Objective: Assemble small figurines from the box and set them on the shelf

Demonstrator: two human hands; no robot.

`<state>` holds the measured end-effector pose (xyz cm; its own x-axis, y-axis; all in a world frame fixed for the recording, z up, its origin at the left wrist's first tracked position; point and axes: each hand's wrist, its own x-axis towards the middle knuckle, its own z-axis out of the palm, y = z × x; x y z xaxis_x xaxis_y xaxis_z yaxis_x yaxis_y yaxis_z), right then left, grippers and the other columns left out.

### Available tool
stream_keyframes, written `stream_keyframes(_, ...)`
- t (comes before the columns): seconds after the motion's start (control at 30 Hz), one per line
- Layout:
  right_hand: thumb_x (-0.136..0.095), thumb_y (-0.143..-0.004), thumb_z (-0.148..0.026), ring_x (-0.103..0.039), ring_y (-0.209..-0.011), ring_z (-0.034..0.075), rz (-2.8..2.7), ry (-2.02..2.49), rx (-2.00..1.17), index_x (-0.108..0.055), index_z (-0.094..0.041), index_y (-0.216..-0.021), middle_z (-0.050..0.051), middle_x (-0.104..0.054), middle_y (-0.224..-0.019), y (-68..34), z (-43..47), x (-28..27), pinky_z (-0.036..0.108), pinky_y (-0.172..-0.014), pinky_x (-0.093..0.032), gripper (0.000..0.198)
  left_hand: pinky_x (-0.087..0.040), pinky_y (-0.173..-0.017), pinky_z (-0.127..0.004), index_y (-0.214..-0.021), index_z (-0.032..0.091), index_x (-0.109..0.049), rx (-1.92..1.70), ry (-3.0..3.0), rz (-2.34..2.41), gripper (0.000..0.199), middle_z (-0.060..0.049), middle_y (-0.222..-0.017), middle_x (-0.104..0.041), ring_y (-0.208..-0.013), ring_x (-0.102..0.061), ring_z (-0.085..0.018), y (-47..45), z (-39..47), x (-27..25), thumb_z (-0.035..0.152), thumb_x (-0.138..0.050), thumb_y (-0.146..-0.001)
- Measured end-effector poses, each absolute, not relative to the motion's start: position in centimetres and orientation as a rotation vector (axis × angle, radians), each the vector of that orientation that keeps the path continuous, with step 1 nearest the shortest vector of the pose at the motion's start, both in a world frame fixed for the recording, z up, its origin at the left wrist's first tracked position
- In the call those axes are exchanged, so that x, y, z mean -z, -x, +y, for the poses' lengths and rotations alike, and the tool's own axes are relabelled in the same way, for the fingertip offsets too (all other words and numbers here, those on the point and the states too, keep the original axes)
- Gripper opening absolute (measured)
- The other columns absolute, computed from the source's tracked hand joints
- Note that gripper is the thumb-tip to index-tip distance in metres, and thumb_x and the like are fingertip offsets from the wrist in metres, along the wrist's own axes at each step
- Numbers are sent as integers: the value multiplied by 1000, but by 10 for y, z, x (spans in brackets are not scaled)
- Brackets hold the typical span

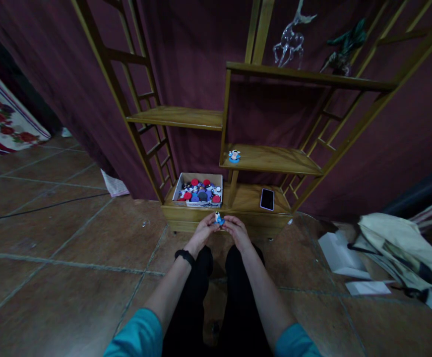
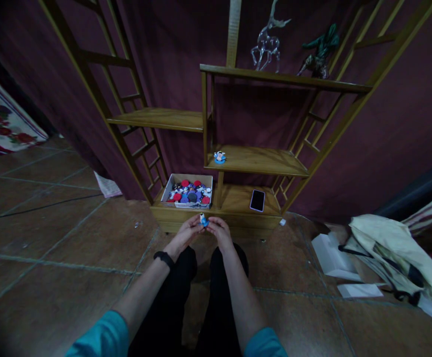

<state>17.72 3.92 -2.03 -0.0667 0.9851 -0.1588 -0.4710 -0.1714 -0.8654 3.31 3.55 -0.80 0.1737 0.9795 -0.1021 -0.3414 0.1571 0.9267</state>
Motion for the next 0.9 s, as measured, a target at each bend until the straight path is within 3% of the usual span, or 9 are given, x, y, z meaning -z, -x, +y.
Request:
stream_keyframes(0.3,-77,-58,-31,-64,-85,17,-785,913,-1557,-69,-20,-86,4,-69,-94,-177,39,21,32,-79,-50,31,-46,-80,-29,-117,15,-56,-1241,-919,939,67,-8,-100,-67,-81,-62,-14,-32,42,18,22,-80,-55)
stream_keyframes(0.9,-76,-59,-40,-65,-85,18,-819,974,-1514,-68,-19,-90,5,-69,-96,-177,43,28,34,-81,-51,38,-48,-79,-29,-109,17,-63,-1256,-985,993,58,-5,-99,-68,-76,-62,-12,-35,42,19,21,-80,-54)
